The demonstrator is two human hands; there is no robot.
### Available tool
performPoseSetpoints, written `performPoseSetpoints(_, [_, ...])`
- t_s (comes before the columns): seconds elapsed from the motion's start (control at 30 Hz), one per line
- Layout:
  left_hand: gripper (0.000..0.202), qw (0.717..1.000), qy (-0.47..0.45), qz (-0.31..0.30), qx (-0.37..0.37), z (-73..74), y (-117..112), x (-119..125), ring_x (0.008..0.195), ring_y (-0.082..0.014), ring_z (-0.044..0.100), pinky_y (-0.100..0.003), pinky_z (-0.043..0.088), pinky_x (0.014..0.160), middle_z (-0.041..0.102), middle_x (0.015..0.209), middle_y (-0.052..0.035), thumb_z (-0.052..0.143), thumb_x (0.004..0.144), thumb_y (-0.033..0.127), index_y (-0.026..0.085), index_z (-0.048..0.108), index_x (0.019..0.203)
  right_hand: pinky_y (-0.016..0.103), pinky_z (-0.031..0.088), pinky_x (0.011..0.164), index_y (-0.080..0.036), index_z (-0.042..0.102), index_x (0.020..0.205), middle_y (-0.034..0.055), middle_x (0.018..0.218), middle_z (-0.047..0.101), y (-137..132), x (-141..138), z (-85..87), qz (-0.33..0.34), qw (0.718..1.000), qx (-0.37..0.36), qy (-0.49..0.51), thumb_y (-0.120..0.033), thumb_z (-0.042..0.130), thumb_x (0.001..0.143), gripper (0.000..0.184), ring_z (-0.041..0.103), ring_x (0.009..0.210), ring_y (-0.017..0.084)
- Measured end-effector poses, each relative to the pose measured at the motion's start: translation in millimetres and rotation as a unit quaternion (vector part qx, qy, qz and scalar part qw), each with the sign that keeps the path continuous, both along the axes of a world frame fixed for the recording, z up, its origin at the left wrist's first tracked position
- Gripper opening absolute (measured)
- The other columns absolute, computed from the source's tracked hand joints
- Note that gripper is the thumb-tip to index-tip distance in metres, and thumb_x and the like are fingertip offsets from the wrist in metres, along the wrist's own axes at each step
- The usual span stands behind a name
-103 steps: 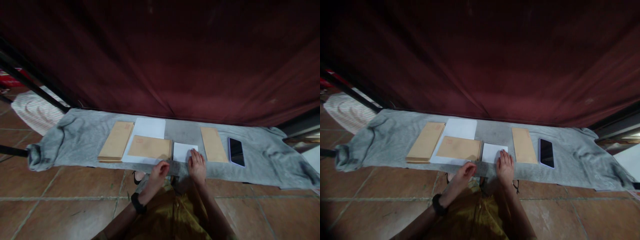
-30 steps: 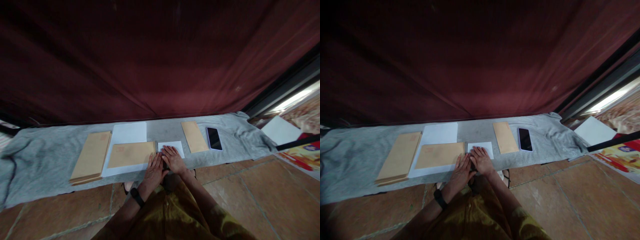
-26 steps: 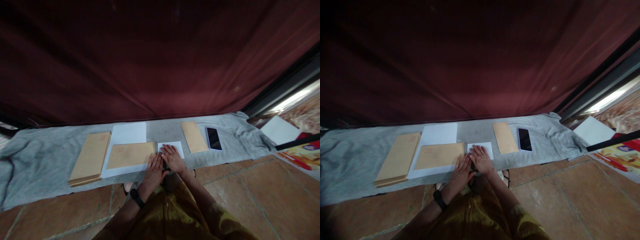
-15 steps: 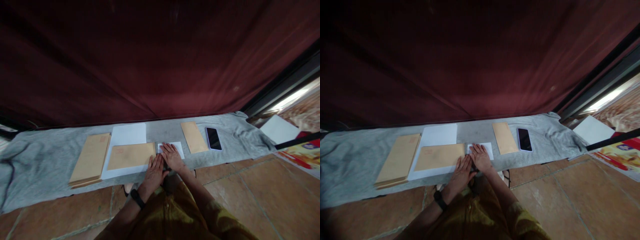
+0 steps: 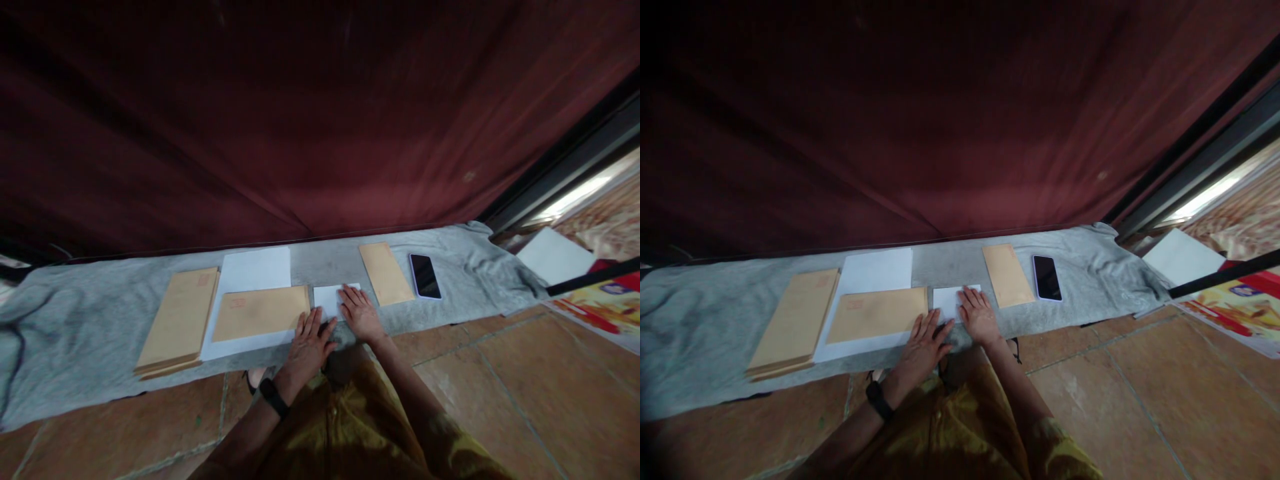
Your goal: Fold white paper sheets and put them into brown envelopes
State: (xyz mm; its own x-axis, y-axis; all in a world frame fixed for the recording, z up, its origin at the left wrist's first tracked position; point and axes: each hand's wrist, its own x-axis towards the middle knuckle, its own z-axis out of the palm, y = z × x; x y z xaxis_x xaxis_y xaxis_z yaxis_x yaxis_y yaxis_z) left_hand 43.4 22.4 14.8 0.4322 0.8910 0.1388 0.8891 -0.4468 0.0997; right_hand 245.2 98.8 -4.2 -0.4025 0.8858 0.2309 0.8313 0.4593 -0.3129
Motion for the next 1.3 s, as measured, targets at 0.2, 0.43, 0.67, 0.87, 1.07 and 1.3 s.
performPoseSetpoints(0.2, [0.056, 1.0, 0.004, -0.006, 0.004, -0.9, 0.1, 0.0, 0.146, -0.0348, 0.038, -0.061, 0.032, 0.117, 0.042, 0.158, -0.014, 0.057, 0.096, 0.044, 0.03, 0.044, 0.148, 0.049, 0.035, 0.118, -0.02, 0.049, 0.148, 0.0101, 0.154, 0.048, -5.4, 16.7, -4.8, -0.004, 1.0, 0.015, 0.0, -0.032, 0.04, 0.104, 0.047, 0.041, 0.144, 0.025])
performPoseSetpoints(0.43, [0.056, 1.0, 0.007, -0.01, 0.003, 1.4, -0.9, 2.6, 0.146, -0.0341, 0.039, -0.059, 0.032, 0.118, 0.043, 0.156, -0.0183, 0.057, 0.096, 0.044, 0.022, 0.045, 0.147, 0.05, 0.035, 0.118, -0.019, 0.05, 0.147, 0.0111, 0.152, 0.049, -11.9, 28.7, -7.5, -0.019, 0.999, 0.031, 0.003, -0.031, 0.04, 0.103, 0.046, 0.043, 0.143, 0.025])
performPoseSetpoints(0.67, [0.053, 1.0, 0.004, -0.014, 0.005, -0.3, -1.7, 2.6, 0.145, -0.031, 0.041, -0.056, 0.032, 0.119, 0.049, 0.152, -0.0173, 0.05, 0.099, 0.045, 0.015, 0.049, 0.143, 0.05, 0.038, 0.117, -0.017, 0.051, 0.146, 0.0121, 0.151, 0.051, -15.5, 37.3, -10.8, -0.017, 0.999, 0.038, 0.013, -0.028, 0.038, 0.103, 0.047, 0.045, 0.141, 0.025])
performPoseSetpoints(0.87, [0.056, 1.0, 0.01, -0.018, 0.001, -0.4, -2.6, 0.8, 0.144, -0.0301, 0.041, -0.052, 0.032, 0.12, 0.049, 0.152, -0.0188, 0.05, 0.099, 0.044, 0.01, 0.049, 0.142, 0.049, 0.039, 0.117, -0.011, 0.052, 0.144, 0.0159, 0.147, 0.054, -16.1, 40.3, -10.1, -0.01, 0.999, 0.03, 0.024, -0.021, 0.034, 0.101, 0.047, 0.046, 0.139, 0.026])
performPoseSetpoints(1.07, [0.058, 1.0, 0.009, -0.015, 0.007, -3.2, -4.7, -0.5, 0.144, -0.0299, 0.043, -0.05, 0.034, 0.12, 0.048, 0.152, -0.0214, 0.051, 0.097, 0.042, 0.006, 0.047, 0.144, 0.05, 0.041, 0.116, -0.01, 0.05, 0.144, 0.0177, 0.145, 0.054, -18.7, 43.2, -12.0, -0.004, 0.999, 0.037, 0.023, -0.011, 0.033, 0.096, 0.051, 0.046, 0.139, 0.026])
performPoseSetpoints(1.3, [0.057, 1.0, 0.013, -0.001, 0.019, -6.3, -9.7, 1.7, 0.142, -0.0327, 0.045, -0.05, 0.04, 0.116, 0.051, 0.148, -0.026, 0.054, 0.096, 0.035, 0.002, 0.047, 0.142, 0.049, 0.041, 0.116, -0.012, 0.049, 0.146, 0.0168, 0.145, 0.055, -18.7, 43.4, -12.5, -0.005, 0.999, 0.041, 0.031, -0.009, 0.037, 0.094, 0.053, 0.047, 0.138, 0.025])
